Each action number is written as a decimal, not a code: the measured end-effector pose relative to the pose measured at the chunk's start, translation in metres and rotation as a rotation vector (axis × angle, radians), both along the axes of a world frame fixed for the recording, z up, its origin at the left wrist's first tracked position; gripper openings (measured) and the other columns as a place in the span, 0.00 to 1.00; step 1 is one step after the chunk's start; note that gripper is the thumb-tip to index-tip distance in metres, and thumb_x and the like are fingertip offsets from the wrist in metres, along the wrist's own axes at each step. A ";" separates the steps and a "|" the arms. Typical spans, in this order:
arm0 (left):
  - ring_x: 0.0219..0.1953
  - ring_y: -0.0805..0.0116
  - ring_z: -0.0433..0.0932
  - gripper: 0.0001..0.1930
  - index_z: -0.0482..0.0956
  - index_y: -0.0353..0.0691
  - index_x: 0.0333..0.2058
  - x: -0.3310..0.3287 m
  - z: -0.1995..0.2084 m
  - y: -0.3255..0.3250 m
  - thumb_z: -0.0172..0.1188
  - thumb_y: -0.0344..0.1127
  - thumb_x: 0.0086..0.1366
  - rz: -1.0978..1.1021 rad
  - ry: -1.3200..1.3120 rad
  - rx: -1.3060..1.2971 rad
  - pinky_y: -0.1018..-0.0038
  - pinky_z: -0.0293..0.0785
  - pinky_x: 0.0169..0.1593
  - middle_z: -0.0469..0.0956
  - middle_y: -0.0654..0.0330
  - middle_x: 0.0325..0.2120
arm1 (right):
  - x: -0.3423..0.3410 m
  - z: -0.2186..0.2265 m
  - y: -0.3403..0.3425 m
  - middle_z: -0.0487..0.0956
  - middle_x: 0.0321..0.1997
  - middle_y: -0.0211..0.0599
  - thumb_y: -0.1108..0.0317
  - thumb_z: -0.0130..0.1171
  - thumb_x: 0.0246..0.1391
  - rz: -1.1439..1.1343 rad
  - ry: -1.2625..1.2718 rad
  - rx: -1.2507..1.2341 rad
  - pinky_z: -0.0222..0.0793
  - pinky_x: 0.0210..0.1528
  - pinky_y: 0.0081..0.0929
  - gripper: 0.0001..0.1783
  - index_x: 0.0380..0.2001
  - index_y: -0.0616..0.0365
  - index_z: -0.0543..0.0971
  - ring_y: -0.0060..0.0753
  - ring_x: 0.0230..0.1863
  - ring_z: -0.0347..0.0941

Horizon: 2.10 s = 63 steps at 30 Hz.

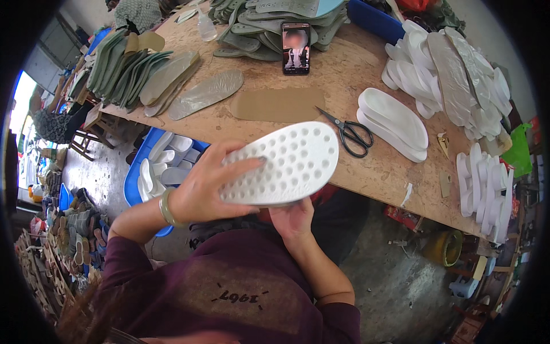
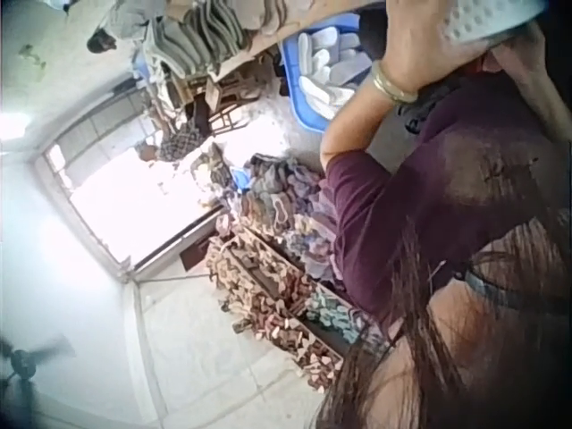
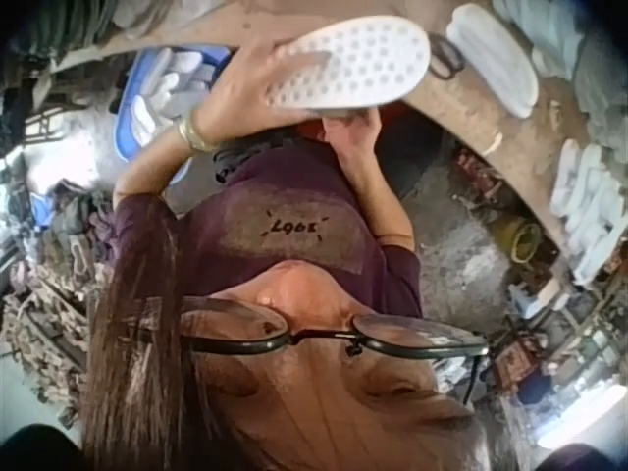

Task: Assembling shoe components by trimming and fitting insoles into soles.

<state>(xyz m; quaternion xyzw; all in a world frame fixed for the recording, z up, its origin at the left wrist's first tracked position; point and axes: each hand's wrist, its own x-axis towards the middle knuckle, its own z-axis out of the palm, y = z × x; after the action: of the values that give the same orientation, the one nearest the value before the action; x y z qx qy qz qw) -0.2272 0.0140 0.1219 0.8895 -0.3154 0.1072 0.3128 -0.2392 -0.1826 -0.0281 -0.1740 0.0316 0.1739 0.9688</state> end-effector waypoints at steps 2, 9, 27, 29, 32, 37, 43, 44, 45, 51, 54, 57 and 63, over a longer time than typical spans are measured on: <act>0.51 0.48 0.71 0.37 0.76 0.49 0.57 -0.011 -0.012 0.004 0.76 0.45 0.44 -0.017 -0.040 -0.021 0.59 0.68 0.55 0.68 0.46 0.52 | 0.006 -0.010 -0.010 0.65 0.71 0.39 0.52 0.48 0.62 -0.014 -0.016 0.222 0.59 0.70 0.49 0.34 0.68 0.55 0.63 0.46 0.71 0.61; 0.50 0.46 0.72 0.39 0.77 0.50 0.54 -0.037 -0.063 0.020 0.79 0.43 0.38 -0.014 -0.201 -0.098 0.56 0.69 0.53 0.67 0.46 0.53 | 0.022 0.014 -0.026 0.69 0.68 0.35 0.49 0.38 0.70 -0.045 -0.033 -0.235 0.67 0.65 0.40 0.31 0.69 0.54 0.62 0.39 0.63 0.70; 0.52 0.48 0.71 0.35 0.78 0.50 0.54 -0.035 -0.042 0.030 0.76 0.42 0.43 0.079 -0.048 0.015 0.58 0.67 0.55 0.69 0.48 0.54 | -0.019 -0.017 -0.023 0.80 0.52 0.51 0.64 0.47 0.69 0.110 -0.218 -0.659 0.77 0.52 0.36 0.20 0.56 0.67 0.74 0.41 0.48 0.81; 0.51 0.48 0.71 0.34 0.77 0.51 0.55 -0.023 -0.027 0.022 0.74 0.43 0.45 0.031 -0.071 0.041 0.59 0.67 0.54 0.69 0.48 0.53 | -0.025 -0.013 -0.016 0.80 0.52 0.50 0.59 0.48 0.69 0.447 -0.367 -0.546 0.76 0.52 0.36 0.22 0.52 0.68 0.76 0.43 0.50 0.80; 0.50 0.49 0.71 0.35 0.75 0.52 0.56 -0.014 0.000 -0.001 0.73 0.44 0.46 0.003 -0.140 0.094 0.59 0.68 0.52 0.68 0.49 0.53 | -0.027 -0.013 -0.005 0.77 0.58 0.49 0.52 0.47 0.69 0.660 -0.622 -0.632 0.76 0.55 0.38 0.27 0.56 0.65 0.74 0.44 0.55 0.77; 0.50 0.50 0.71 0.37 0.76 0.53 0.56 -0.019 0.044 -0.033 0.74 0.45 0.44 -0.056 -0.250 0.060 0.59 0.68 0.51 0.68 0.49 0.53 | -0.009 0.001 0.028 0.76 0.59 0.48 0.51 0.47 0.68 0.601 -0.506 -0.469 0.76 0.55 0.39 0.28 0.58 0.64 0.72 0.44 0.56 0.76; 0.50 0.51 0.71 0.38 0.77 0.54 0.56 -0.031 0.042 -0.022 0.75 0.44 0.41 -0.016 -0.266 0.031 0.59 0.69 0.51 0.67 0.50 0.53 | -0.001 0.009 0.015 0.75 0.60 0.47 0.49 0.46 0.68 0.542 -0.322 -0.280 0.76 0.56 0.39 0.29 0.60 0.62 0.69 0.43 0.56 0.76; 0.50 0.53 0.71 0.38 0.75 0.56 0.57 -0.033 0.037 -0.019 0.74 0.44 0.43 0.001 -0.249 0.042 0.60 0.68 0.51 0.67 0.51 0.52 | 0.004 0.010 0.013 0.75 0.60 0.47 0.48 0.46 0.68 0.530 -0.289 -0.247 0.76 0.56 0.39 0.29 0.61 0.61 0.69 0.43 0.56 0.76; 0.50 0.53 0.71 0.38 0.75 0.56 0.57 -0.034 0.031 -0.017 0.74 0.44 0.43 0.002 -0.249 0.041 0.60 0.68 0.51 0.67 0.51 0.52 | 0.012 0.012 0.011 0.74 0.60 0.46 0.48 0.46 0.68 0.513 -0.254 -0.217 0.76 0.56 0.40 0.30 0.61 0.61 0.69 0.43 0.57 0.76; 0.50 0.48 0.73 0.33 0.80 0.54 0.53 -0.039 0.004 -0.001 0.75 0.46 0.43 -0.043 -0.281 0.061 0.57 0.69 0.48 0.66 0.48 0.54 | 0.013 0.015 -0.012 0.73 0.62 0.45 0.46 0.46 0.68 0.392 -0.033 -0.033 0.76 0.57 0.40 0.31 0.63 0.59 0.66 0.42 0.57 0.75; 0.49 0.48 0.73 0.30 0.81 0.54 0.50 -0.041 -0.012 0.012 0.74 0.48 0.45 -0.032 -0.288 0.052 0.57 0.69 0.47 0.66 0.48 0.54 | 0.022 0.018 -0.017 0.73 0.62 0.45 0.45 0.46 0.68 0.331 0.074 0.061 0.76 0.57 0.41 0.32 0.64 0.58 0.65 0.42 0.58 0.75; 0.50 0.50 0.72 0.31 0.80 0.56 0.51 -0.042 -0.032 0.023 0.75 0.48 0.44 0.003 -0.297 0.043 0.58 0.69 0.50 0.66 0.49 0.53 | 0.027 0.020 -0.017 0.77 0.56 0.44 0.46 0.47 0.68 0.250 0.235 -0.038 0.77 0.54 0.40 0.30 0.60 0.59 0.70 0.40 0.53 0.78; 0.51 0.50 0.71 0.34 0.79 0.56 0.51 -0.033 -0.087 0.033 0.77 0.47 0.40 0.115 -0.331 -0.016 0.58 0.69 0.51 0.66 0.49 0.53 | 0.031 0.047 -0.012 0.82 0.44 0.41 0.64 0.46 0.68 -0.092 0.009 -0.349 0.78 0.45 0.33 0.18 0.48 0.66 0.78 0.35 0.42 0.81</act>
<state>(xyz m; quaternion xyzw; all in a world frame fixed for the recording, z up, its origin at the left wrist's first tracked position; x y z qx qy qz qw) -0.2597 0.0469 0.0348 0.8737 -0.3105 0.2723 0.2572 -0.2082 -0.1944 0.0186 -0.3370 0.0736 0.1219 0.9307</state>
